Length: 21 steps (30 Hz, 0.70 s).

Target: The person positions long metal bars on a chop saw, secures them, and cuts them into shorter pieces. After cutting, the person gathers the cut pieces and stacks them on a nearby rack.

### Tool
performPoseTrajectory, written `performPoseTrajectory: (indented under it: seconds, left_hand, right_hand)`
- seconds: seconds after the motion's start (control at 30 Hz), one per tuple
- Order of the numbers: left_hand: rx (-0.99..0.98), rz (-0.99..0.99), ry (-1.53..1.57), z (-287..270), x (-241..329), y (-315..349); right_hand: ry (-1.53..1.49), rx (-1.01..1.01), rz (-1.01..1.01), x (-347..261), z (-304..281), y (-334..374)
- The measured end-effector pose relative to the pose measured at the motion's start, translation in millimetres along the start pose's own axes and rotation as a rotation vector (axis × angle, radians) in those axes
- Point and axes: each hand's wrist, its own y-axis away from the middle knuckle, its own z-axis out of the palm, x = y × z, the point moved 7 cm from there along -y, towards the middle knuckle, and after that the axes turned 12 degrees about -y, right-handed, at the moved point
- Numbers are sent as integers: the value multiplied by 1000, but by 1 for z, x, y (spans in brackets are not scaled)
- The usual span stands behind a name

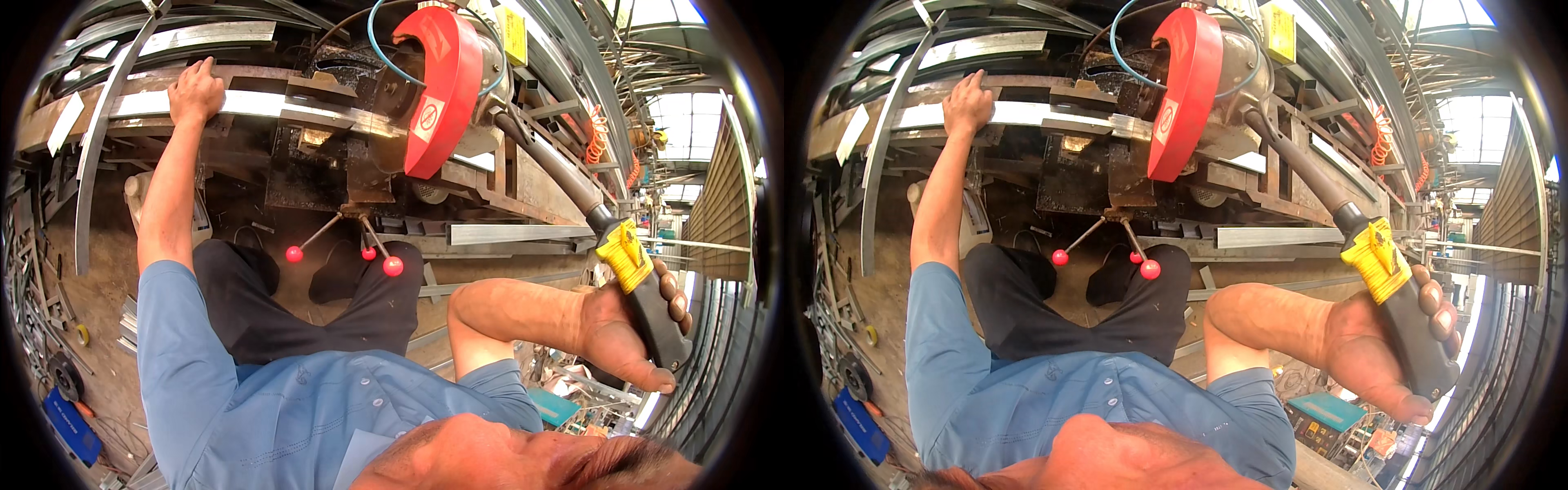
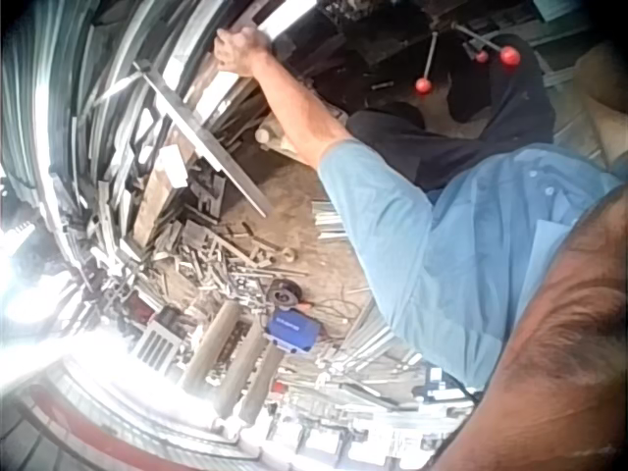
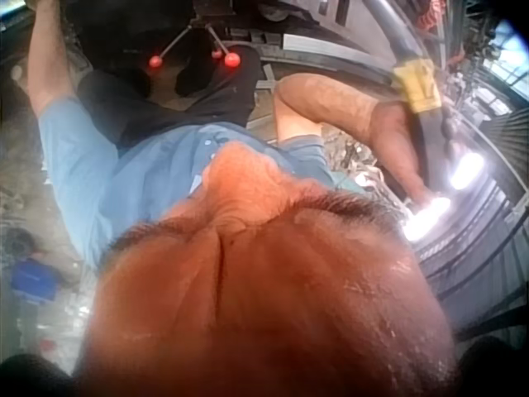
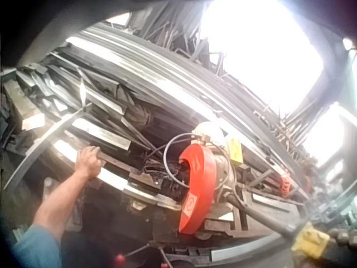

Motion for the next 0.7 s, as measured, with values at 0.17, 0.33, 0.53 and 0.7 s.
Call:
performPoseTrajectory:
  seconds: [0.17,0.33,0.53,0.7]
  left_hand:
    - [3,-1,0,0,1,0]
    - [3,1,20,2,0,-1]
    - [3,4,8,-3,0,1]
    - [19,0,18,2,-2,-1]
  right_hand:
    - [-185,-189,52,2,6,-1]
    - [-156,-192,50,1,2,-1]
    - [-179,-159,67,3,3,1]
    - [-139,-136,53,3,3,0]
